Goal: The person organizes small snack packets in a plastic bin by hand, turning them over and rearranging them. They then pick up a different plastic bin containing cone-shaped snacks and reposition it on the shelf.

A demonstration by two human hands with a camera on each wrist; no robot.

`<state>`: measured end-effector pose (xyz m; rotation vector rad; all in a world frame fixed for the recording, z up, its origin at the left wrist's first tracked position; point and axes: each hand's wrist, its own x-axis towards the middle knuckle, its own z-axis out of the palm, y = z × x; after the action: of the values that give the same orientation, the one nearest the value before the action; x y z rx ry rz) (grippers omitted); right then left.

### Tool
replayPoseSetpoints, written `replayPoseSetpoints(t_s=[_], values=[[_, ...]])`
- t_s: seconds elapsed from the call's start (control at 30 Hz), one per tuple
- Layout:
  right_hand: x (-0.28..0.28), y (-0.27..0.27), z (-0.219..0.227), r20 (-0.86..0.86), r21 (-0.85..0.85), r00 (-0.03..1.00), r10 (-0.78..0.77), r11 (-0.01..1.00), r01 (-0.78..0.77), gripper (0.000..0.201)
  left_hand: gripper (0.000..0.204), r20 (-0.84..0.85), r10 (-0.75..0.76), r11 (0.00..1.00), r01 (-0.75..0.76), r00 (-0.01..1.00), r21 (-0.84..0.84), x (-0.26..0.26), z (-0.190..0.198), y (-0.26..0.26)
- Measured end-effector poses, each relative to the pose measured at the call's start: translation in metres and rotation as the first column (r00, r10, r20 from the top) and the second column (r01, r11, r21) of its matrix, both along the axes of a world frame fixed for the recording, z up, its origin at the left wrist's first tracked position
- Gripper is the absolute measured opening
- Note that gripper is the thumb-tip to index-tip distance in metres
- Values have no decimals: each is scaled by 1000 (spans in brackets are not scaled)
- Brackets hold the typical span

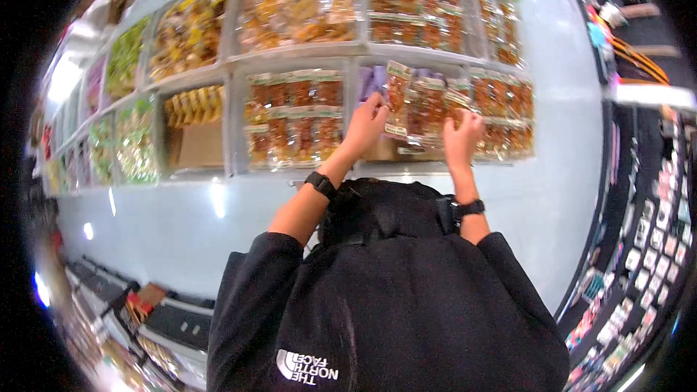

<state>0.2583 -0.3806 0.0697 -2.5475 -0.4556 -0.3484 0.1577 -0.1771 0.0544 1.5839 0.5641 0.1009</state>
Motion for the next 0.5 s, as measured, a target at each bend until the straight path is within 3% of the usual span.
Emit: replayPoseSetpoints(t_s=[0.03, 0.07, 0.13, 0.17, 0.2, 0.23, 0.33, 0.37, 0.4, 0.47, 0.5], values=[[-2, 19, 19, -303, 242, 951, 63, 970, 13, 23, 13, 47, -4, 997, 1, 999, 73, -13, 5, 11], [-3, 35, 14, -311, 253, 945, 97, 967, -17, 23, 14, 93, -19, 990, 5, 995, 141, -24, 9, 19], [-4, 69, 15, -597, 532, 673, 437, 843, -75, 29, 12, 94, 53, 994, -62, 994, 92, -46, 7, 34], [-12, 87, 17, -678, 495, 581, 450, 864, -92, 37, 10, 156, 80, 996, -86, 984, 36, -56, 6, 41], [-18, 103, -4, -678, 509, 550, 488, 851, -128, 42, 9, 218, 110, 994, -108, 970, -22, -66, 3, 48], [-29, 127, 6, -728, 480, 489, 481, 866, -138, 45, 8, 211, 97, 991, -75, 973, -110, -76, -11, 57], [-52, 178, -2, -790, 554, 284, 544, 831, -50, 44, 9, 120, 161, 983, -147, 980, -112, -101, -12, 76], [-55, 191, -7, -791, 551, 268, 549, 831, -77, 44, 10, 148, 210, 965, -181, 966, -191, -107, -16, 83], [-57, 202, -21, -780, 578, 239, 578, 812, -79, 37, 11, 31, 228, 961, -220, 973, -170, -114, -8, 90], [-60, 222, -47, -772, 599, 192, 606, 795, -96, 30, 13, -67, 350, 936, -345, 934, 73, -121, -30, 102], [-63, 234, -52, -789, 549, 258, 557, 828, -110, 27, 13, -71, 372, 927, -367, 926, 70, -125, -28, 104]])
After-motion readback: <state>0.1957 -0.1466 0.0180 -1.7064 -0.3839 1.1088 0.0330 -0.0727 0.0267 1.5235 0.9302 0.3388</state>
